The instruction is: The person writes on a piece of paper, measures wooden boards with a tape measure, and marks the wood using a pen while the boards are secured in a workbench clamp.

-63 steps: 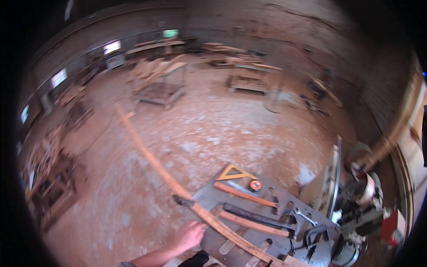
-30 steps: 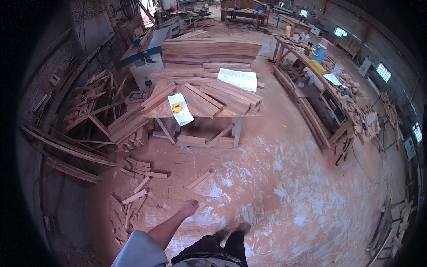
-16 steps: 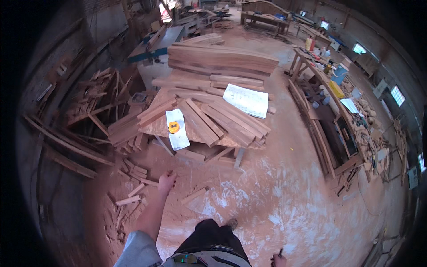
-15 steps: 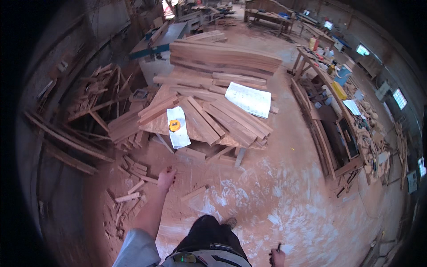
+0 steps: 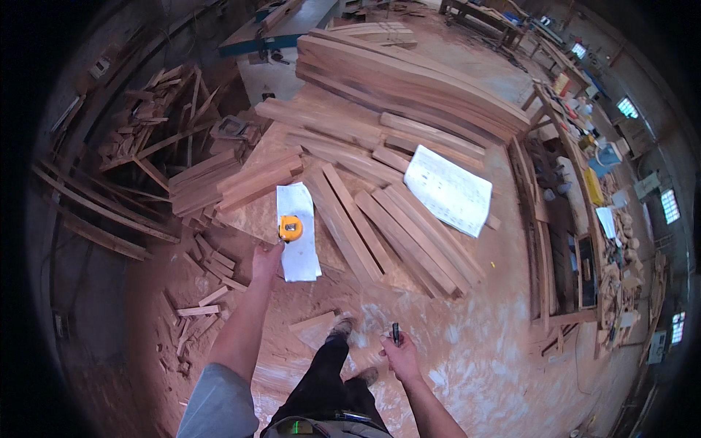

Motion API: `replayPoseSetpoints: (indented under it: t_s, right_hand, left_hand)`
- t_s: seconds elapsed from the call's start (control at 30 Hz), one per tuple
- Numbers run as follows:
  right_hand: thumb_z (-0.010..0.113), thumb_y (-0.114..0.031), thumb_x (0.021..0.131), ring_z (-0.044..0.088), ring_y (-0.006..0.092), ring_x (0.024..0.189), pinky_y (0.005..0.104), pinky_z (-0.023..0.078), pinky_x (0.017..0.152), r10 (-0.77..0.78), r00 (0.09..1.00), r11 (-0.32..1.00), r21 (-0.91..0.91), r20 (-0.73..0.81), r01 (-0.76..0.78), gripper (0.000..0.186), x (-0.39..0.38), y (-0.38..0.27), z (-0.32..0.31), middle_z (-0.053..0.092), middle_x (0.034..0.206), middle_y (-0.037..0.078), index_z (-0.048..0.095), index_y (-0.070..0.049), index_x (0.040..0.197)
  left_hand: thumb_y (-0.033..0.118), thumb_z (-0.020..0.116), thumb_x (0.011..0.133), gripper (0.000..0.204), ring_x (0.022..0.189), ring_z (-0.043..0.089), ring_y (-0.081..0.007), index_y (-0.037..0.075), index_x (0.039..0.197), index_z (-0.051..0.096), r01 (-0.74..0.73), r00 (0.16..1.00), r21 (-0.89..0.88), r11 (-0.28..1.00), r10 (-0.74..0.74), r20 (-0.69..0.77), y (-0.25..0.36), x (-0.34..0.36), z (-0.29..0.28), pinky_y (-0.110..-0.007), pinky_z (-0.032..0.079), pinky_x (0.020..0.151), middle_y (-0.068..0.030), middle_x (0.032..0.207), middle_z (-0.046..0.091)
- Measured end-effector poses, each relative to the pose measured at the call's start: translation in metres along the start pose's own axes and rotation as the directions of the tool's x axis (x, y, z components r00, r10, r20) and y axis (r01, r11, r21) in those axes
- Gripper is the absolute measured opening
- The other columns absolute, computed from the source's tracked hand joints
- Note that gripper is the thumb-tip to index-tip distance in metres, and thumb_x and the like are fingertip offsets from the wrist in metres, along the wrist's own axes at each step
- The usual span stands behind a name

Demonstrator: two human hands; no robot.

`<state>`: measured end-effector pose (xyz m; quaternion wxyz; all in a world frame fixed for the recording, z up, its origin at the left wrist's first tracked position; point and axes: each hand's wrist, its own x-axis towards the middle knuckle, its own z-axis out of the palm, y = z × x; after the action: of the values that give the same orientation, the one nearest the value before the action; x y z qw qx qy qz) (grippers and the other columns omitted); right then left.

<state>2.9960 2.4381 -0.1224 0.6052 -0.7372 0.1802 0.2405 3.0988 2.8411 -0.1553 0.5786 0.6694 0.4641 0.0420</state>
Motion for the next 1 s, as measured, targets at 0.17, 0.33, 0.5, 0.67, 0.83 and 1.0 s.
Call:
replayPoseSetpoints:
  t_s: [0.17,0.33,0.5,0.67,0.83,1.0]
  right_hand:
    - [0.072,-0.032,0.09,0.057,0.0099,0.054,0.025,0.038,0.039,0.044,0.996,0.997,0.053,0.075,-0.048,0.034,0.04,-0.042,0.044,0.064,0.072,0.006,0.059,-0.005,0.106]
    - [0.07,-0.037,0.091,0.052,0.0094,0.047,0.0249,0.038,0.039,0.127,0.989,0.983,-0.141,0.074,-0.116,0.037,0.042,-0.032,0.032,0.066,0.072,0.006,0.059,-0.004,0.105]
    - [0.069,-0.038,0.091,0.052,0.0115,0.046,0.0261,0.04,0.038,0.279,0.959,0.932,-0.255,0.044,-0.26,0.037,0.03,-0.042,0.001,0.066,0.073,0.008,0.06,-0.004,0.101]
    - [0.068,-0.033,0.092,0.058,0.0129,0.051,0.0272,0.042,0.039,0.322,0.945,0.911,-0.255,-0.047,-0.323,0.035,0.026,-0.037,-0.017,0.07,0.08,0.011,0.064,-0.001,0.106]
    - [0.067,-0.029,0.093,0.066,0.0151,0.064,0.0257,0.044,0.039,0.351,0.936,0.934,-0.07,0.015,-0.35,0.033,0.026,-0.037,-0.013,0.07,0.096,0.012,0.061,0.0,0.108]
    - [0.067,-0.028,0.093,0.066,0.0146,0.065,0.0256,0.043,0.039,0.295,0.955,0.951,-0.106,0.018,-0.292,0.03,0.037,-0.011,-0.025,0.07,0.093,0.011,0.062,-0.001,0.105]
  left_hand:
    - [0.037,0.078,0.079,0.084,0.095,0.066,-0.0319,-0.009,0.139,0.044,-0.149,0.937,0.396,0.906,0.256,-0.235,-0.031,0.058,0.012,-0.041,0.054,0.081,-0.0198,0.108,0.066]
    - [0.039,0.08,0.077,0.085,0.092,0.069,-0.0308,-0.012,0.135,0.044,-0.058,0.977,0.613,0.788,0.171,-0.128,0.038,0.041,0.026,-0.04,0.056,0.078,-0.022,0.105,0.069]
    - [0.05,0.079,0.074,0.08,0.095,0.07,-0.0346,-0.016,0.114,0.057,-0.064,0.979,0.528,0.847,0.155,-0.131,0.018,0.071,0.031,-0.04,0.055,0.08,-0.0274,0.1,0.069]
    - [0.061,0.074,0.071,0.092,0.105,0.067,-0.0401,-0.011,0.125,0.055,0.005,0.998,0.705,0.709,-0.052,0.045,0.028,0.084,0.017,-0.044,0.053,0.089,-0.0314,0.114,0.066]
    - [0.054,0.08,0.069,0.084,0.11,0.066,-0.0358,-0.011,0.119,0.059,0.026,0.998,0.587,0.809,0.01,-0.058,0.057,0.059,0.028,-0.039,0.053,0.091,-0.0277,0.117,0.065]
    - [0.048,0.08,0.072,0.072,0.088,0.07,-0.0283,-0.011,0.11,0.064,0.21,0.97,0.397,0.893,-0.24,0.026,0.062,0.058,0.029,-0.039,0.054,0.075,-0.0195,0.099,0.071]
